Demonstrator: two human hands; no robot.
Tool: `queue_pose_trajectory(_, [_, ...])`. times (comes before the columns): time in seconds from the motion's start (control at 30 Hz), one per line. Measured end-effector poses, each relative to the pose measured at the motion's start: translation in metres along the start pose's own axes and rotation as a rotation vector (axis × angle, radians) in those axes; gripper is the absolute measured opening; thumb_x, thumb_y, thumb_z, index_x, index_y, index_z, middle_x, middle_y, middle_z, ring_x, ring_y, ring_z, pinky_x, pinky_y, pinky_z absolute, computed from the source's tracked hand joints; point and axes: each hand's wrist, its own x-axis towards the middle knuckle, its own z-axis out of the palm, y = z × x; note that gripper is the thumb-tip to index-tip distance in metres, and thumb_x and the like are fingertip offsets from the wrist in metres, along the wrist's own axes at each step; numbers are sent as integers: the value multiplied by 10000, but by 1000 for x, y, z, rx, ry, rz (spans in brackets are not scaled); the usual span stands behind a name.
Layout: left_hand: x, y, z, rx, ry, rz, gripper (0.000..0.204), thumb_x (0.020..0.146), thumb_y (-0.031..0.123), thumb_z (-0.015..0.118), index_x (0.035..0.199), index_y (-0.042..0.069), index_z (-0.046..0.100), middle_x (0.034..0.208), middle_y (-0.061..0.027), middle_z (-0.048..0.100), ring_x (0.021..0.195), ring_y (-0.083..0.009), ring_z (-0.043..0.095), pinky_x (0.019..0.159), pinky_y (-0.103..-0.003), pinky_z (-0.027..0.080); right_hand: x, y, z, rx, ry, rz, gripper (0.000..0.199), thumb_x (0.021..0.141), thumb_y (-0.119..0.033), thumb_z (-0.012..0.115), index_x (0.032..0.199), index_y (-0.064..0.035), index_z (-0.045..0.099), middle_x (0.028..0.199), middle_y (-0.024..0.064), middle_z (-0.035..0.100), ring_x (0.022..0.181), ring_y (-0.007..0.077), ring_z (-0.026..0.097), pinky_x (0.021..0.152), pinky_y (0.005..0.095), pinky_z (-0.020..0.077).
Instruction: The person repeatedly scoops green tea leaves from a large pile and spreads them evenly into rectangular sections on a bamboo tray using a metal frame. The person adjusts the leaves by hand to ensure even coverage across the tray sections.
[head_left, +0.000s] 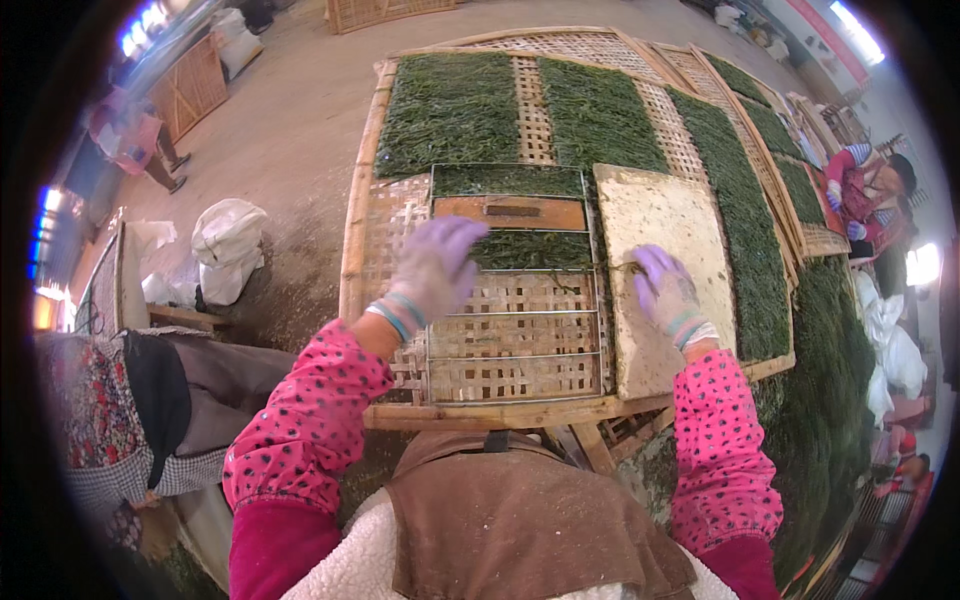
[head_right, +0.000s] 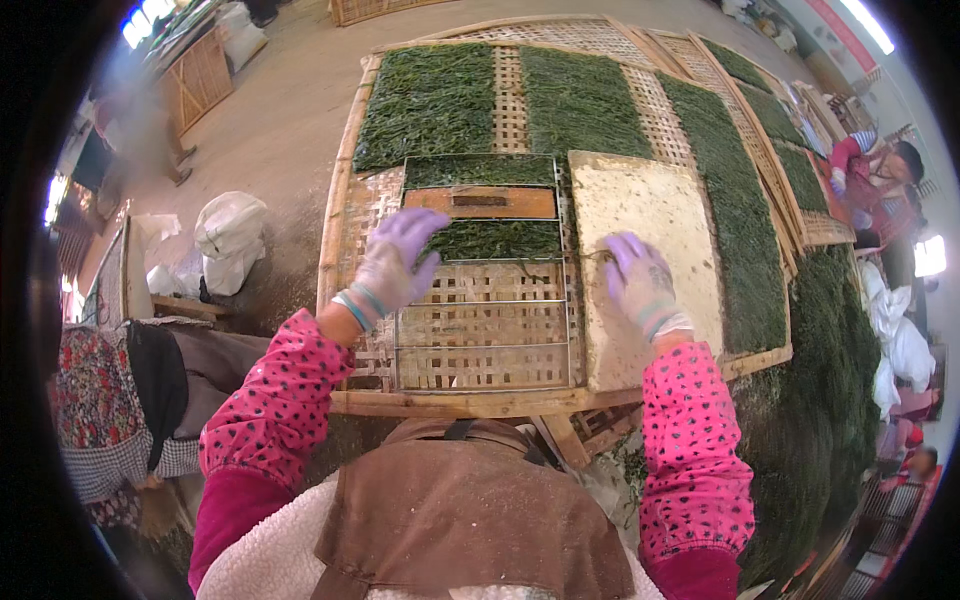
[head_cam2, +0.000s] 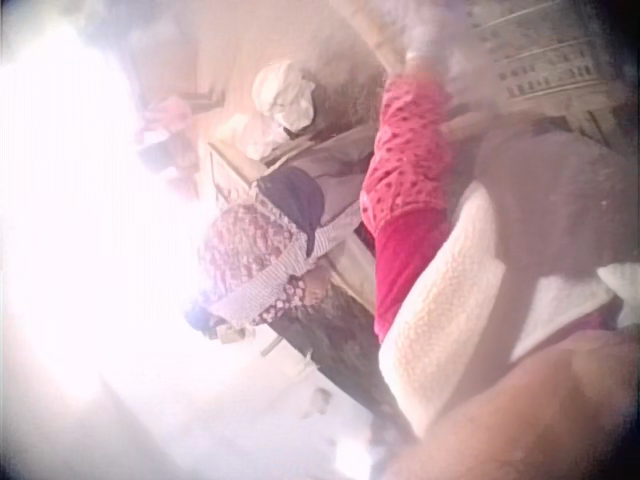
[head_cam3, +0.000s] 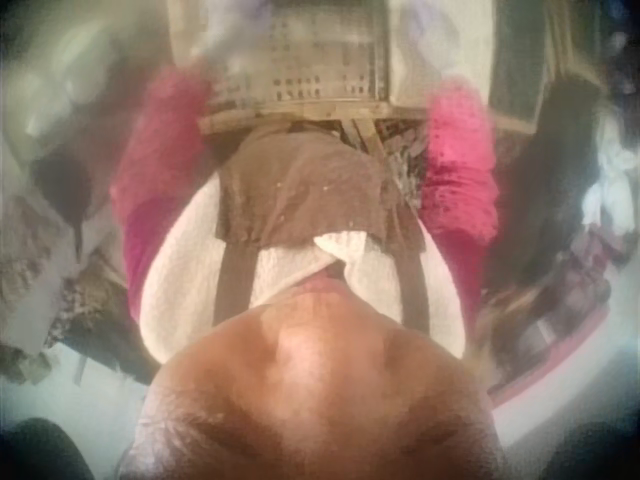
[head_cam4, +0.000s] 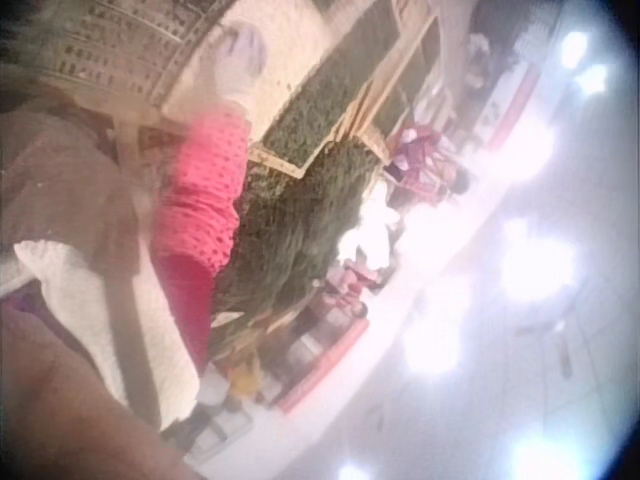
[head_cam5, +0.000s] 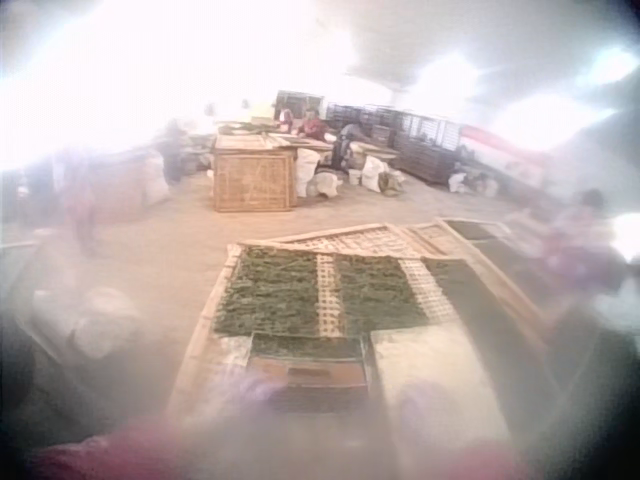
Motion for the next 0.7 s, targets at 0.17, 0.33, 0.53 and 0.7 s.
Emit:
queue_pose_trajectory(0.17, [39,55,48,72,-127,318,500,824,107,668,1312,171,578,1284,-110,586,1253,-329,527,1087,-481,417,-8,-5,-1,-36,-200,129,278,850,-27,620,1117,-93,655,1109,168,653,1039,353,634,896,427,519])
queue_pose_trajectory(0.33, [88,67,56,23,-545,30,214,831,177,690,1041,138,693,1112,-73,651,1138,-318,579,994,-458,454,13,-20,-24,550,-58,236,173,880,12,622,1014,-68,696,976,93,706,815,193,672,743,312,543])
queue_pose_trajectory(0.53, [56,21,33,-66,-82,39,262,854,191,690,1111,142,668,1224,-121,615,1200,-347,554,1033,-474,430,50,-88,-25,1017,210,122,186,881,7,657,1049,-57,704,1006,41,688,879,115,650,782,257,538])
queue_pose_trajectory(0.7, [3,-31,1,-111,53,-280,307,861,128,640,1166,113,660,1279,-136,608,1210,-367,556,1061,-465,438,67,-94,-2,378,82,-155,224,893,14,601,1092,-56,677,1105,121,683,1050,263,662,941,371,539])
